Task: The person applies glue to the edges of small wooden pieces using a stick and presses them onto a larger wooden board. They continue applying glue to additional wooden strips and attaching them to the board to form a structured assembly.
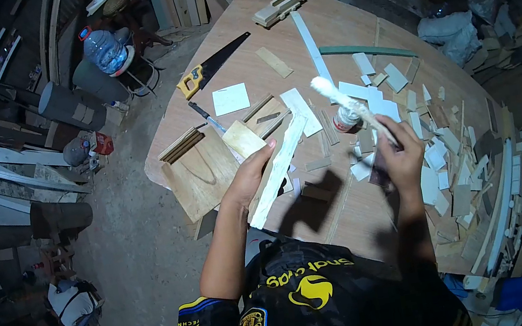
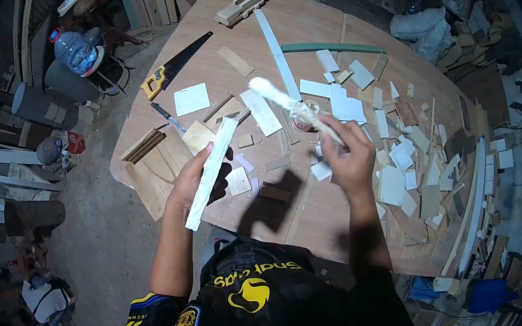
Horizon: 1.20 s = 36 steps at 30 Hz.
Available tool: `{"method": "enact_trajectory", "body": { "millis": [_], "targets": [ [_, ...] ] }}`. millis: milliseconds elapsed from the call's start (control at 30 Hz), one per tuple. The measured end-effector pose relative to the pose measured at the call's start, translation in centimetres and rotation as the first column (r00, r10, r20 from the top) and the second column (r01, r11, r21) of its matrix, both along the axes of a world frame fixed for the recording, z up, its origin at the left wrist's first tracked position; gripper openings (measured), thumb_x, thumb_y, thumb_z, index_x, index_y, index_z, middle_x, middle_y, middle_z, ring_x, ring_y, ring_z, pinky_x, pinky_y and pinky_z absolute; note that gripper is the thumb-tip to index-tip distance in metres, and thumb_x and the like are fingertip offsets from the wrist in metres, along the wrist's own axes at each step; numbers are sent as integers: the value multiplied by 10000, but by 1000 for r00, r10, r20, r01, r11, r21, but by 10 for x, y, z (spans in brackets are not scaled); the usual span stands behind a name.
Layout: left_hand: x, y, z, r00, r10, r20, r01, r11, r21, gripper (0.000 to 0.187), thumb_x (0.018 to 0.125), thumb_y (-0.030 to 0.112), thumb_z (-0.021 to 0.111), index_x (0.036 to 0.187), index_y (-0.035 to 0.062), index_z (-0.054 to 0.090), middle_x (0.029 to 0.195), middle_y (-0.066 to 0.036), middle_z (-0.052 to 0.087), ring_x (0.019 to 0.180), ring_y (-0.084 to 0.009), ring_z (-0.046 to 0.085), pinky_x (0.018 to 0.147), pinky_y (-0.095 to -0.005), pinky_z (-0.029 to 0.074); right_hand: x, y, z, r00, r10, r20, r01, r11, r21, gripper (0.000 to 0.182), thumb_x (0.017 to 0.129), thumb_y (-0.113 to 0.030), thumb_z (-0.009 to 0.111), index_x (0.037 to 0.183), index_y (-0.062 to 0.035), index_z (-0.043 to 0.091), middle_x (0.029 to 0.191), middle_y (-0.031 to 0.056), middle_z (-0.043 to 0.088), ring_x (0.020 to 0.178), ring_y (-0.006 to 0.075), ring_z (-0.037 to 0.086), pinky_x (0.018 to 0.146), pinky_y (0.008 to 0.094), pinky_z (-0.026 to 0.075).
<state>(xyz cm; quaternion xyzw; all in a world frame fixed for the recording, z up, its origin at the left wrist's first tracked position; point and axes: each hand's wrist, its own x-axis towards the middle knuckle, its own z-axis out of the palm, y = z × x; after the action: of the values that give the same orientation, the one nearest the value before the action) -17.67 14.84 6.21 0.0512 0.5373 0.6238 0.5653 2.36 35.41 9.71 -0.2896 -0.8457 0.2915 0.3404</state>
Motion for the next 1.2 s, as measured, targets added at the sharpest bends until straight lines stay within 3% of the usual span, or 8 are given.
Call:
{"method": "enact_trajectory", "body": {
  "millis": [133, 167, 300, 533, 833, 967, 1067, 1200],
  "targets": [
    [-2, 3, -13, 999, 36, -1, -36, 999, -14, 475, 970, 439, 495, 1066, -2, 643, 807, -55, 658, 625, -104, 622, 538, -237, 509, 12, 45, -34, 997, -64, 39, 67, 996, -67, 288, 836, -117, 664, 1122, -101, 694, 860, 121, 656, 784, 198, 641, 709, 295, 478],
    [2, 7, -15, 994, 105, 35, -104, 994, -34, 430, 916, 522, 539, 932, 109, 657, 642, 13, 555, 448, -91, 482, 394, -232, 377, 18, 59, -44, 996, -79, 44, 81, 995, -58, 288, 836, -117, 664, 1122, -101, 694, 860, 121, 656, 784, 198, 641, 709, 295, 478],
    [-1, 12, -13, 982, 178, -67, -183, 980, -78, 439, 929, 518, 521, 860, 99, 633, 606, -9, 558, 445, -112, 516, 386, -248, 413, 30, 112, -74, 899, -228, 374, 232, 972, 34, 284, 830, -275, 656, 1097, -192, 710, 986, 147, 686, 893, 317, 661, 779, 397, 509],
    [-11, 7, -30, 944, 322, -65, -328, 937, -123, 448, 944, 500, 504, 846, 81, 630, 601, -23, 579, 444, -115, 553, 393, -242, 452, -10, 136, -71, 589, -152, 793, 53, 987, 150, 282, 786, -267, 643, 1053, -227, 725, 993, 122, 701, 923, 319, 663, 794, 432, 524],
    [-9, 6, -36, 932, 357, -60, -362, 920, -152, 427, 955, 476, 495, 867, 79, 625, 609, -19, 584, 453, -115, 558, 394, -241, 452, -82, 167, -135, 387, -159, 908, -114, 969, 218, 205, 784, -220, 635, 940, -162, 754, 1019, 141, 682, 995, 317, 640, 841, 430, 518],
    [-8, -11, -44, 926, 375, -49, -378, 917, -130, 411, 974, 436, 478, 998, 56, 632, 706, -31, 623, 529, -123, 589, 464, -252, 487, -106, 152, -151, 503, -165, 849, -134, 955, 264, 290, 830, -213, 570, 1083, -180, 709, 1175, 162, 606, 1085, 352, 576, 900, 455, 488],
    [-10, -34, -56, 921, 385, -65, -389, 919, -71, 486, 983, 410, 481, 1243, 10, 571, 1110, -73, 641, 956, -134, 611, 854, -259, 476, -117, 150, -174, 622, -158, 767, -92, 958, 272, 381, 868, -359, 556, 1200, -194, 643, 1184, 134, 607, 1098, 347, 580, 898, 471, 489],
    [-13, -64, -60, 907, 418, -55, -422, 894, -151, 484, 975, 434, 483, 1167, 5, 601, 971, -53, 656, 807, -122, 623, 733, -264, 504, -116, 137, -159, 551, -228, 802, -146, 921, 362, 403, 882, -415, 549, 1214, -204, 636, 1223, 122, 595, 1079, 347, 592, 886, 494, 474]
  ]
}}
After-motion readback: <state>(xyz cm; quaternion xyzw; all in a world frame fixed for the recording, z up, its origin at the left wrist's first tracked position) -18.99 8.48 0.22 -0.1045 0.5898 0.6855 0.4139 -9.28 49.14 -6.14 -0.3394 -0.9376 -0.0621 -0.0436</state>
